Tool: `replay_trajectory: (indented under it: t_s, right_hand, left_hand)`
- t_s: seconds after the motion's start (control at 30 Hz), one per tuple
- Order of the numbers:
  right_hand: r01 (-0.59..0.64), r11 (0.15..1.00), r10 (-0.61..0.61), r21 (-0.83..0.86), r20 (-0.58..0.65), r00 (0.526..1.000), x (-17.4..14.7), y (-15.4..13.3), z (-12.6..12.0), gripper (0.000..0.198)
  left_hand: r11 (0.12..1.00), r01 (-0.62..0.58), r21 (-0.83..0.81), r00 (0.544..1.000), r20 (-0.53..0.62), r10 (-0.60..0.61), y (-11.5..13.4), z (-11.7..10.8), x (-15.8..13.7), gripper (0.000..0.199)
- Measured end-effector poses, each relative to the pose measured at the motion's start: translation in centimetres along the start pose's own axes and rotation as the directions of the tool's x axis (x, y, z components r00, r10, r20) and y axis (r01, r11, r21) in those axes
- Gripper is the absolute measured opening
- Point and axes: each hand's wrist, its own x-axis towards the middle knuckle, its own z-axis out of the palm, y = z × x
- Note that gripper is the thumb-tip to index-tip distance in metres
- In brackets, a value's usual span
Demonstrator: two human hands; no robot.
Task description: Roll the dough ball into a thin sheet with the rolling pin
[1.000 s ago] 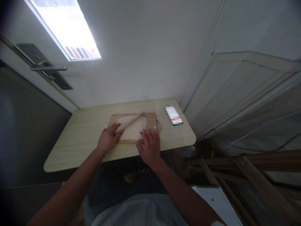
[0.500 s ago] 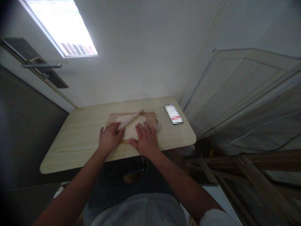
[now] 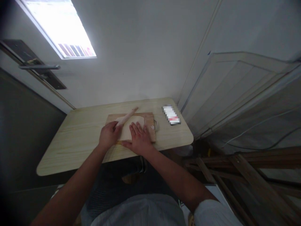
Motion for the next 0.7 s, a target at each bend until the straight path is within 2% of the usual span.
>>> replay_trajectory:
  t_s: [0.1, 0.27, 0.43, 0.53, 0.7]
  right_hand:
    - [-0.039, 0.999, 0.038, 0.005, 0.059, 0.998, 0.2, -0.2, 0.2, 0.096]
    - [-0.050, 0.999, 0.047, 0.019, 0.145, 0.988, 0.3, -0.1, -0.4, 0.105]
    - [-0.071, 0.997, 0.068, 0.019, 0.133, 0.989, 0.8, -0.5, -0.9, 0.103]
    - [-0.037, 0.999, 0.037, 0.000, 0.091, 0.995, 1.4, -0.9, -0.7, 0.098]
    - [-0.020, 1.000, 0.020, 0.003, 0.126, 0.992, 1.9, -0.9, -0.1, 0.101]
  left_hand:
    - [0.993, 0.033, -0.115, 0.999, -0.011, -0.034, -0.7, 0.3, 0.0, 0.043]
    - [0.940, 0.188, -0.286, 0.980, -0.017, -0.201, -1.5, 0.2, 0.0, 0.046]
    - [0.874, 0.287, -0.393, 0.941, -0.054, -0.334, -1.6, -0.1, -0.2, 0.048]
    - [0.850, 0.303, -0.430, 0.928, -0.069, -0.366, -1.7, -0.1, -0.2, 0.048]
    - [0.847, 0.299, -0.440, 0.933, -0.052, -0.356, -2.0, 0.3, -0.3, 0.046]
